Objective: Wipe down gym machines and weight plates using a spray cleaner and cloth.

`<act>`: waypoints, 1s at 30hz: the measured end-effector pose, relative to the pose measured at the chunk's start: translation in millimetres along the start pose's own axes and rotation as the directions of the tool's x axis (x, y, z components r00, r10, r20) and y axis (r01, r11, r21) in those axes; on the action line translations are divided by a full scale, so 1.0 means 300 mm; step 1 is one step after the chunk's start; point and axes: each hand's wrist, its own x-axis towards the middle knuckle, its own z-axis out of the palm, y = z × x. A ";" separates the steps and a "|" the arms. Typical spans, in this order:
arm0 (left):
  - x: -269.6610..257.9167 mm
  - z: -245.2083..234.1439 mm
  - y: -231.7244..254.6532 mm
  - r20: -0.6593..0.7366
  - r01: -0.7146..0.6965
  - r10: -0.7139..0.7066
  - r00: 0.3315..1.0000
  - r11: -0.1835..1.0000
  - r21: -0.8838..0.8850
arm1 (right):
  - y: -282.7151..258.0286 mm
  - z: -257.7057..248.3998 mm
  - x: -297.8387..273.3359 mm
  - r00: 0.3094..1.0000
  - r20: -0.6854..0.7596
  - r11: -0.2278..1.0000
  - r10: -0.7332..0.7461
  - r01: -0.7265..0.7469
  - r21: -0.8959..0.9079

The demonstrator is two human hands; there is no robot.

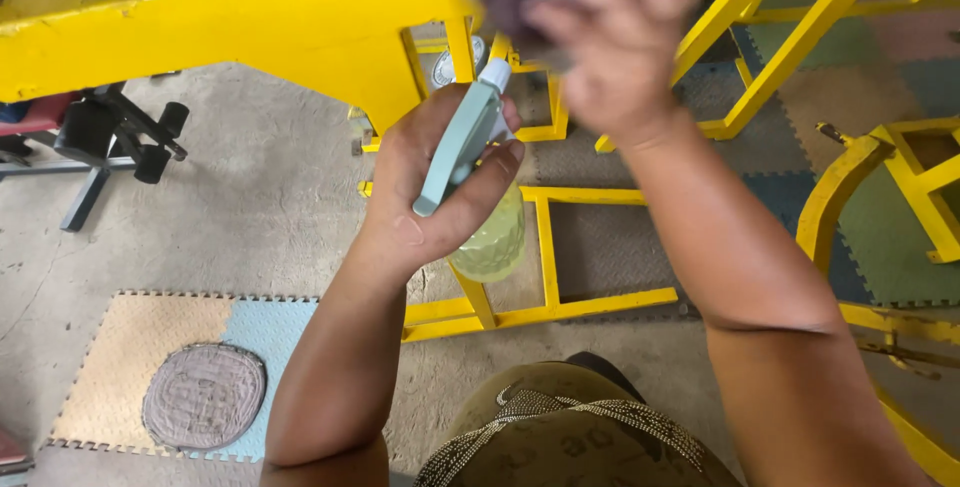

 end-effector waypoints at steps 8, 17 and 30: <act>0.047 0.079 0.020 0.003 0.082 -0.081 0.997 0.995 -0.061 | 0.151 -0.059 -0.002 0.959 0.071 0.961 -0.273 0.269 0.070; 0.180 0.238 0.071 0.026 -0.032 0.030 0.999 0.995 0.096 | 0.588 -0.200 -0.058 0.973 0.031 0.874 0.230 -0.221 0.432; 0.322 0.473 0.155 -0.047 -0.010 0.025 0.999 0.958 0.286 | 0.821 -0.153 0.050 0.895 0.329 0.824 -0.301 0.070 0.562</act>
